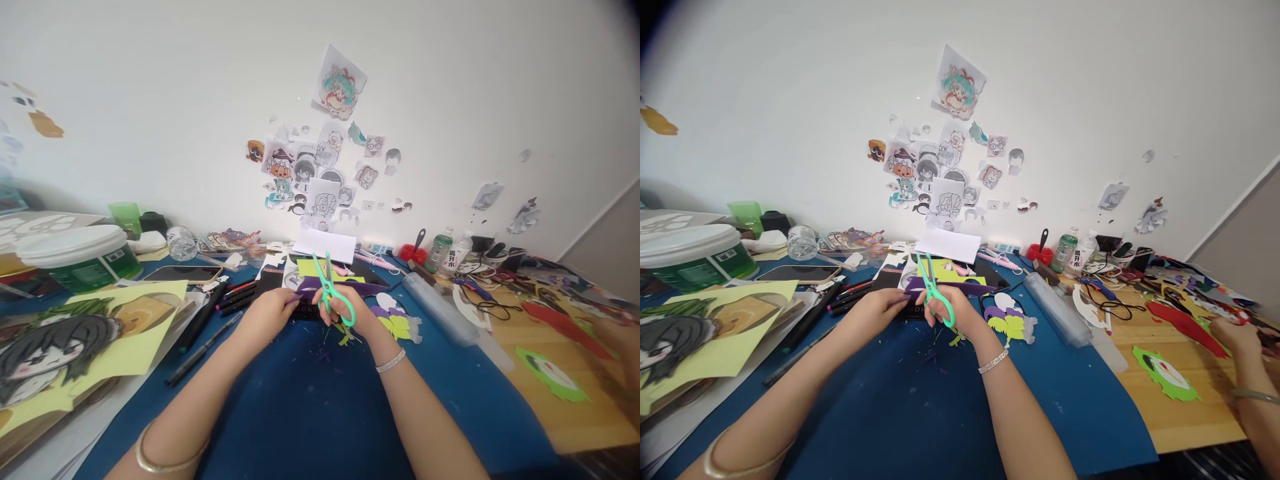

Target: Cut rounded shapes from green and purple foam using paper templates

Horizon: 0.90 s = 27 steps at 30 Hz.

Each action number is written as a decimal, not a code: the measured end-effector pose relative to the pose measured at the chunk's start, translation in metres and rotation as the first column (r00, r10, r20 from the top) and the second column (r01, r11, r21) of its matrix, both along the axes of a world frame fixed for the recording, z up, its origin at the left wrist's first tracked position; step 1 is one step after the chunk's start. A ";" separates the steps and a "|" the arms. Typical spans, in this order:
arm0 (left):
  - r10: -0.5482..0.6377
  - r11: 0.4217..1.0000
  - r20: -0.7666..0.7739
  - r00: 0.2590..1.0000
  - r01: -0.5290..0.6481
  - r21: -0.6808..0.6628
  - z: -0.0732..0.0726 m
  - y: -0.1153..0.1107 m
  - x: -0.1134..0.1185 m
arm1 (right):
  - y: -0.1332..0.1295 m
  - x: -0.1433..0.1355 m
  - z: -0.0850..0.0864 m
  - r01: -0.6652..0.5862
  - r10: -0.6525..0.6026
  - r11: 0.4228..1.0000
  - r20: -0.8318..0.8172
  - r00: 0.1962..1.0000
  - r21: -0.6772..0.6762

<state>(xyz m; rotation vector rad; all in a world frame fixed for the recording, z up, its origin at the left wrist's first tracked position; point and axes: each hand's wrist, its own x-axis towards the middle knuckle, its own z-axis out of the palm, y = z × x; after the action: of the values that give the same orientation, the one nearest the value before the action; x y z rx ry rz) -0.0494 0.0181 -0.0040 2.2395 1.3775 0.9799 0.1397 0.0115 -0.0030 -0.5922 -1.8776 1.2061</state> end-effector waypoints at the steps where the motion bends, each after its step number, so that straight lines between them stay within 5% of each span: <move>1: 0.021 0.999 -0.056 0.998 -0.019 0.033 0.000 0.001 0.000 | 0.002 0.002 0.000 0.028 -0.028 1.000 -0.016 0.999 0.005; 12: 0.296 0.950 -0.093 0.951 -0.282 0.137 0.000 0.010 -0.017 | 0.017 0.002 -0.008 0.445 -0.446 0.895 -0.075 0.892 -0.022; 18: 0.340 0.925 -0.117 0.933 -0.309 0.223 -0.001 0.003 -0.010 | 0.019 -0.013 -0.020 0.568 -0.570 0.821 0.096 0.816 0.052; 21: 0.264 0.959 -0.040 0.964 -0.258 0.116 0.001 -0.001 -0.004 | 0.021 -0.018 -0.025 0.674 -0.692 0.716 0.312 0.651 0.182; 24: 0.083 0.996 0.139 0.987 -0.079 -0.028 0.003 -0.004 0.003 | 0.020 -0.025 -0.026 0.722 -0.768 0.626 0.395 0.505 0.294; 27: -0.084 0.995 0.165 0.983 0.075 0.062 0.004 -0.009 0.012 | 0.018 -0.034 -0.023 0.743 -0.805 0.577 0.390 0.447 0.340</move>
<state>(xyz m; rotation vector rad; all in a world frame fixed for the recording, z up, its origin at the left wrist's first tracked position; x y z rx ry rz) -0.0379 0.0095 0.0005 2.1775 1.1935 1.1622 0.1059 0.0293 -0.0256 -1.6317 -1.6814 0.2935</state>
